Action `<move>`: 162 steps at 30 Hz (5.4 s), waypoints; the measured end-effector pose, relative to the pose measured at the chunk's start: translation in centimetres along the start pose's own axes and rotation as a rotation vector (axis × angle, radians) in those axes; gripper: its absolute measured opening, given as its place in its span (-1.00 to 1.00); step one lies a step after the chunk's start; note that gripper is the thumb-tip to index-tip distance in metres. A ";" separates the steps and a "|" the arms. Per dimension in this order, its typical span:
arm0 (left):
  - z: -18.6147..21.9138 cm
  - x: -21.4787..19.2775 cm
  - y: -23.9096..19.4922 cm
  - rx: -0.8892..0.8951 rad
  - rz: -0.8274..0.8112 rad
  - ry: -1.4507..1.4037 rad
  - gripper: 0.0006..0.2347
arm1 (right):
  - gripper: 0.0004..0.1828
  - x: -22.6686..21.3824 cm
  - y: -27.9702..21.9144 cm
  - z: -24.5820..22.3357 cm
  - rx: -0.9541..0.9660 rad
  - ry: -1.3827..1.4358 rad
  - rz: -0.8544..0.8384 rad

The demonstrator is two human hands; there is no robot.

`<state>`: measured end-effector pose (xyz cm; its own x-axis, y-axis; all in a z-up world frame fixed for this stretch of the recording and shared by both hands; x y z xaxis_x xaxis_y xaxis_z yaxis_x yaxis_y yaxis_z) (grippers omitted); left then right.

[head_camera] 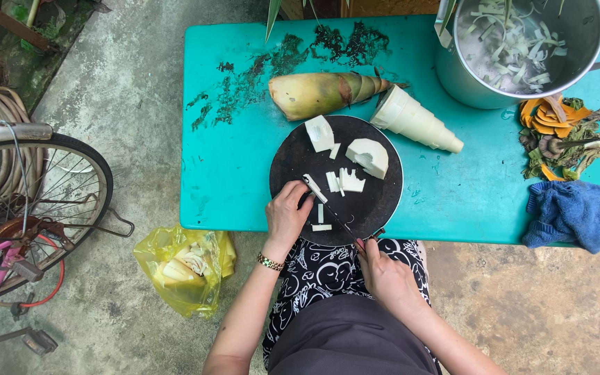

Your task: The person slices a bamboo shoot into thin strips using a knife on a round cutting board. The person periodically gathers the cut pieces and transfers them into a metal pot filled with water. The task is performed outdoors on a teal table.

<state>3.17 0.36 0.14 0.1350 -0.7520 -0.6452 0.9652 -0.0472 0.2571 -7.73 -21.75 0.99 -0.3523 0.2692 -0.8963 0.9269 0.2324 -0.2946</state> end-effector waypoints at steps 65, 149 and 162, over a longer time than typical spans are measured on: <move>-2.7 -1.5 1.0 -0.433 -0.014 -0.863 -0.69 | -0.66 1.3 1.4 2.0 0.111 0.408 0.035; 0.9 -1.4 -1.4 -0.129 -0.037 0.039 -0.85 | -0.74 2.6 -1.6 -1.5 0.022 0.018 -0.039; -0.2 -1.0 -1.5 -0.343 -0.118 -0.059 -0.71 | -0.73 0.2 -0.3 0.0 0.076 0.231 0.001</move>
<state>1.67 1.29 0.24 0.0150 -0.7915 -0.6110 0.9936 0.0800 -0.0792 -8.09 -21.82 0.92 -0.3634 0.4784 -0.7994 0.9313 0.1636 -0.3254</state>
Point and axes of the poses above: each hand's wrist, its own y-axis towards the middle knuckle, its own x-axis out of the palm, z = x × y, the point moved 3 cm from there along y, towards the middle knuckle, and after that the axes turned 8 degrees about -y, right-handed, at the moved point
